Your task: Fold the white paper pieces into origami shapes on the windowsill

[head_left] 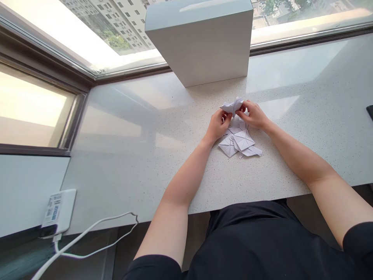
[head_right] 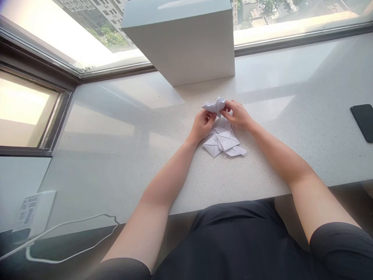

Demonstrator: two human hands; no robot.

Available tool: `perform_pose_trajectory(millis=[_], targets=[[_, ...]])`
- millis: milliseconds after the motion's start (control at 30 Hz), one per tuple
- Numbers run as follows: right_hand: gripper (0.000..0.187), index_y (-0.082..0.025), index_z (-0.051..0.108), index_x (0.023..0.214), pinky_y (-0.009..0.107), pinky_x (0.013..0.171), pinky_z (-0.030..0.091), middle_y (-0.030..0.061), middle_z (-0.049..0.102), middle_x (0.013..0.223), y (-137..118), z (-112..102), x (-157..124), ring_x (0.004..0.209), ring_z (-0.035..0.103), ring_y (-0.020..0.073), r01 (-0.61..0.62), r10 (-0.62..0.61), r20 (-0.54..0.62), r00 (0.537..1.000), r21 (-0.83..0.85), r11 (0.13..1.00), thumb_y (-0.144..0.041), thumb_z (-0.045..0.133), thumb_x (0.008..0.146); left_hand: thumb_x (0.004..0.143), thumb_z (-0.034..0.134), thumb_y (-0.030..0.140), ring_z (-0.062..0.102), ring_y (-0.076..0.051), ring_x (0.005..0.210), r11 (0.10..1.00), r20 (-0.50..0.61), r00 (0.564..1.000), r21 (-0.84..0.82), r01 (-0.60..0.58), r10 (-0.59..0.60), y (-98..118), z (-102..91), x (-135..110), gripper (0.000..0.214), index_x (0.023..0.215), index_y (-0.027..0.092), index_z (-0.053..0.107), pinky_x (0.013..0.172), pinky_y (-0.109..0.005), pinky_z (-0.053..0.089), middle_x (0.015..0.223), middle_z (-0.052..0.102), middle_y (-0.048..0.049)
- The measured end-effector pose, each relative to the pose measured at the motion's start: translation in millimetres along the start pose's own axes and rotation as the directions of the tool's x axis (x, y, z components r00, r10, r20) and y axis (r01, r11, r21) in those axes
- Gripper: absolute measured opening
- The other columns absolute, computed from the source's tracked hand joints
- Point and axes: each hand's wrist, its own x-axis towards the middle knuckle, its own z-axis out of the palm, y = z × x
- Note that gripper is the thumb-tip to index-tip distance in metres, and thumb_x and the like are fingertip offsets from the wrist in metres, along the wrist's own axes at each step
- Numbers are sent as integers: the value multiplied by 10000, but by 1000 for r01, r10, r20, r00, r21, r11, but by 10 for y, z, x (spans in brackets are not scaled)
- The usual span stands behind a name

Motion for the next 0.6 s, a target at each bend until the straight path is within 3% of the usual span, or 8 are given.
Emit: perform_pose_trajectory(millis=[133, 267, 600], targets=[[141, -279, 801, 1103, 537, 1010, 646, 106, 811, 1022, -6, -1, -17, 1048, 733, 350, 21, -21, 5, 1000, -11, 1000, -393, 739, 1159, 1165, 786, 372, 698, -195, 788, 1000, -35, 999, 3, -3, 3, 62, -4, -2, 189, 1030, 241, 780, 734, -360, 557, 965, 844, -72], [156, -270, 827, 1108, 538, 1049, 644, 107, 822, 1031, -30, -9, -32, 1050, 739, 347, 11, -11, 29, 1000, -5, 1000, -360, 709, 1156, 1123, 784, 309, 681, -194, 771, 1000, 8, 1000, 18, 15, -15, 130, -12, 6, 130, 1014, 239, 799, 736, -357, 568, 922, 843, -60], [195, -261, 819, 1101, 572, 1113, 622, 122, 860, 1041, -58, 8, -57, 1072, 740, 373, -14, 14, 76, 997, 0, 1000, -368, 661, 1140, 1109, 789, 223, 692, -197, 744, 999, 40, 998, 22, 45, -46, 164, -19, 11, 155, 955, 233, 795, 731, -357, 551, 878, 839, -54]])
